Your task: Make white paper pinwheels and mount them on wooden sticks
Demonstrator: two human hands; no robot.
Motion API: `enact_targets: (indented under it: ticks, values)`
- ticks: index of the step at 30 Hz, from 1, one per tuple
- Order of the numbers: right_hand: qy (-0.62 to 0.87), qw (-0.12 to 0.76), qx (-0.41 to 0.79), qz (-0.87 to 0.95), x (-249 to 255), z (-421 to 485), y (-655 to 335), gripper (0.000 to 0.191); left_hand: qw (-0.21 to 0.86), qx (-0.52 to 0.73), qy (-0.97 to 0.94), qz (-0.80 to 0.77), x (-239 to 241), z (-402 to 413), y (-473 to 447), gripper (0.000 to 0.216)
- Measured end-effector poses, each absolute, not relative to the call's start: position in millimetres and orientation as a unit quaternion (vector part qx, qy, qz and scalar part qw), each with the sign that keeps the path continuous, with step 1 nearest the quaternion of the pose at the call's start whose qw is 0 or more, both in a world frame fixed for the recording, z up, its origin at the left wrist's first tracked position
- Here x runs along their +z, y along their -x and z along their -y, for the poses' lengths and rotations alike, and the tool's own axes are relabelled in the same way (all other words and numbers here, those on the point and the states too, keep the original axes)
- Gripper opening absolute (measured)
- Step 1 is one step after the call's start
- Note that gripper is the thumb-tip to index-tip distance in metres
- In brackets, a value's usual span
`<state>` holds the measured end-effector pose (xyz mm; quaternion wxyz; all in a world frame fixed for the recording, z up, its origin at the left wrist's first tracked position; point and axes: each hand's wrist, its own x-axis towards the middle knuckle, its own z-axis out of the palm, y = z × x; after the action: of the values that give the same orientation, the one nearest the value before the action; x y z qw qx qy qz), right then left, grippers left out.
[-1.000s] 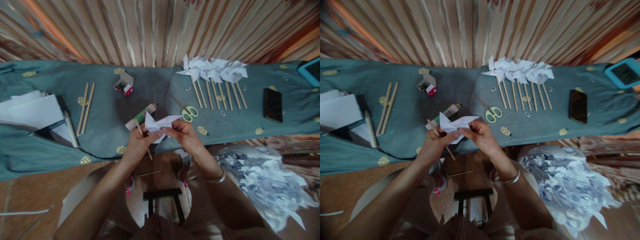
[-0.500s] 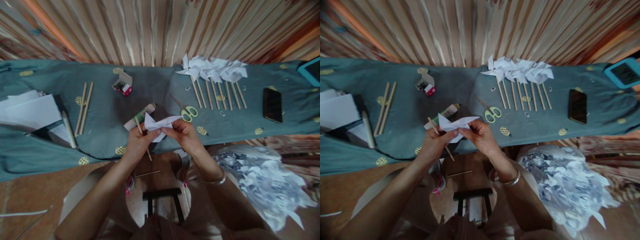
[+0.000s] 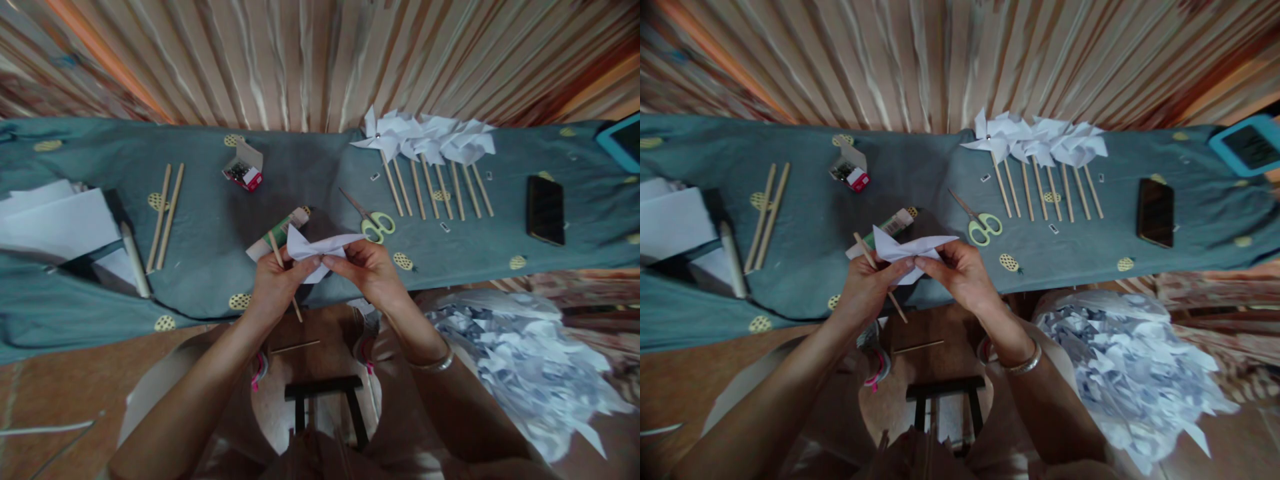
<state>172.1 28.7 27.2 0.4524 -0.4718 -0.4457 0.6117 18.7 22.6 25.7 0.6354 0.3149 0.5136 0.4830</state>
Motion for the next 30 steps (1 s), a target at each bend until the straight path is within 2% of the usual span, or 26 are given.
enact_targets:
  ticks: [7,18,26,30]
  values:
    - [0.461,0.447,0.616,0.456,29.2,-28.4,-172.2,0.025,0.634,0.483,-0.321,-0.512,25.5,-23.1,-18.6,0.024]
    - [0.462,0.463,0.613,0.444,25.5,-27.1,-171.1,0.032,0.638,0.479,-0.311,-0.516,28.7,-22.3,-18.7,0.021]
    - [0.519,0.498,0.502,0.48,25.2,-25.6,-169.4,0.026,0.652,0.493,-0.276,-0.505,27.2,-23.4,-19.1,0.022]
    - [0.515,0.504,0.503,0.477,26.9,-24.4,-168.6,0.028,0.648,0.491,-0.28,-0.511,27.5,-24.3,-19.3,0.023]
